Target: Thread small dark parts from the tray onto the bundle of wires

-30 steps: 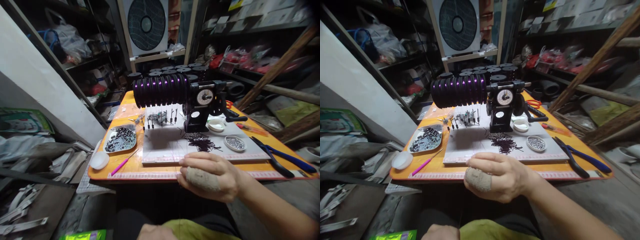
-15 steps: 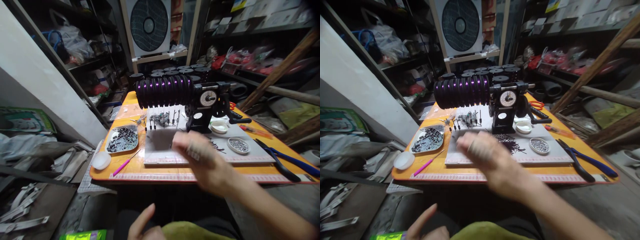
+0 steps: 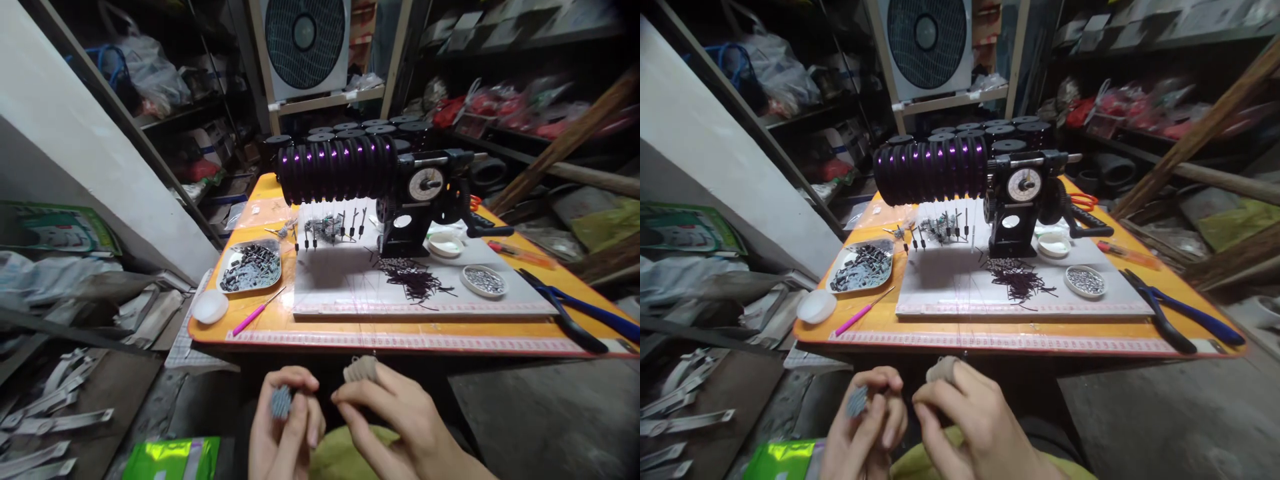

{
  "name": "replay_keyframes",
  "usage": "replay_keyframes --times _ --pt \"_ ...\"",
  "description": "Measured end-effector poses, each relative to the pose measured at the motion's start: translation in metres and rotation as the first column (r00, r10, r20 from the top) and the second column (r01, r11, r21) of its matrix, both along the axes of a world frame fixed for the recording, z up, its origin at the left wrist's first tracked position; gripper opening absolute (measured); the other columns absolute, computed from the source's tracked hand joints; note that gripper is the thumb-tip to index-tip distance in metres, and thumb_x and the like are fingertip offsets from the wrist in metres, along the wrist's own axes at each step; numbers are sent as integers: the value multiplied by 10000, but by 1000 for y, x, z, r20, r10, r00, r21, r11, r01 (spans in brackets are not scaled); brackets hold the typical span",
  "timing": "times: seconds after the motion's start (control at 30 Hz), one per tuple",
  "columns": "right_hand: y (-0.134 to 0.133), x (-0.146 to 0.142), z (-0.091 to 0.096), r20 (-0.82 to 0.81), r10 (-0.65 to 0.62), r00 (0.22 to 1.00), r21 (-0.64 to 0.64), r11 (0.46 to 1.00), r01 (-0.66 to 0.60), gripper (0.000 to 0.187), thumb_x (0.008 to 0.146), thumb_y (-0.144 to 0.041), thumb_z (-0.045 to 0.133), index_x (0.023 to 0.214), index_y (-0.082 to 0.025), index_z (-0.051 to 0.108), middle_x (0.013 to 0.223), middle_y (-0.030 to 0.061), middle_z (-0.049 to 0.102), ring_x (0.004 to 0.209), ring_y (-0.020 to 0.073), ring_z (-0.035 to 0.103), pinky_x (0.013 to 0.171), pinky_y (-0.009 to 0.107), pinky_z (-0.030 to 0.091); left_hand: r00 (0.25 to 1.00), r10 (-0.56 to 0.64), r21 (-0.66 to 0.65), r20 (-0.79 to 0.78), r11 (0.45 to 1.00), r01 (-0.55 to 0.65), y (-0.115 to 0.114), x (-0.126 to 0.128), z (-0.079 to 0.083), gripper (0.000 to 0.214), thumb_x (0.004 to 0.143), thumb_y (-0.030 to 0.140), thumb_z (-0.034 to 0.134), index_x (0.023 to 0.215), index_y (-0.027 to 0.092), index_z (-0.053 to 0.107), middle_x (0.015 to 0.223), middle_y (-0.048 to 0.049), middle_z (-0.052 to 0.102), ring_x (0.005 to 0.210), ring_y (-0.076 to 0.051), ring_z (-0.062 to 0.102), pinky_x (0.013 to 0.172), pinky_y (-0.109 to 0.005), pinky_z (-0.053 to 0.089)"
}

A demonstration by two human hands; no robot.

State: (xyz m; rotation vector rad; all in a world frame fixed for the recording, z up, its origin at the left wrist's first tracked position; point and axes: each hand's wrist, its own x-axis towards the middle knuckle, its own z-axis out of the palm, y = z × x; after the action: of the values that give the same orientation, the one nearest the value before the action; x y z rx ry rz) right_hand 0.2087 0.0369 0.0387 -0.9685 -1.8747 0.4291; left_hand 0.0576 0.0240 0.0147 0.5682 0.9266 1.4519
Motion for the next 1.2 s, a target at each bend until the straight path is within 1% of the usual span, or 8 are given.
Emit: replay_keyframes --times 0.17,0.4,0.57,0.7,0.87,0.97,1.07,1.2 --pt "4 -7 -10 -147 -71 987 -147 988 49 151 884 -115 569 890 -183 703 734 22 611 648 133 603 576 227 510 990 -113 -46 89 992 117 -1 9 -12 174 788 331 764 829 177 695 720 -17 611 571 -92 505 560 -208 426" --pt "7 -9 -13 -143 -33 989 -188 982 5 167 883 -126 613 936 -205 751 766 35 623 693 154 618 594 256 531 993 -103 -113 53 988 108 -7 10 -16 237 754 370 795 927 231 711 796 -1 629 682 -115 543 670 -209 456" --pt "8 -12 -12 -162 33 986 -188 980 -64 169 883 -121 630 936 -194 774 745 42 631 664 155 616 556 257 527 947 -19 -77 -322 997 -6 -12 10 -25 217 834 424 696 886 217 661 714 13 570 653 -132 507 635 -205 427" --pt "5 -15 -10 -175 -2 985 -173 984 -29 173 854 -95 650 932 -191 770 782 43 682 697 152 630 606 256 533 875 55 -46 -482 995 -88 -17 12 -25 299 839 412 689 1050 201 658 876 -62 645 738 -188 566 722 -263 436" --pt "1 -13 -9 -190 -18 982 -190 982 -19 166 853 -87 642 910 -192 757 778 33 667 705 139 616 612 236 526 967 -62 2 -249 998 64 -17 14 -23 148 908 357 616 892 212 636 828 -28 613 718 -156 548 645 -228 424" --pt "1 -9 -10 -157 20 987 -180 982 -49 181 868 -82 629 934 -205 745 768 20 642 705 136 593 614 240 508 993 -55 35 -102 998 59 -16 13 -26 106 927 305 600 853 229 594 762 19 569 680 -126 522 640 -212 423" --pt "0 -3 -13 -55 50 997 -162 985 -59 198 880 -66 603 952 -202 728 789 32 631 730 154 569 633 275 487 992 13 153 -127 988 7 -14 8 -28 181 943 267 572 776 215 522 735 23 543 680 -126 505 673 -232 427" --pt "-2 1 -16 87 54 995 -132 990 -43 178 874 -62 586 931 -175 711 802 61 619 749 187 533 646 327 462 964 31 267 -264 963 42 -13 1 -29 178 981 237 492 804 229 506 727 27 533 704 -139 511 697 -265 408"
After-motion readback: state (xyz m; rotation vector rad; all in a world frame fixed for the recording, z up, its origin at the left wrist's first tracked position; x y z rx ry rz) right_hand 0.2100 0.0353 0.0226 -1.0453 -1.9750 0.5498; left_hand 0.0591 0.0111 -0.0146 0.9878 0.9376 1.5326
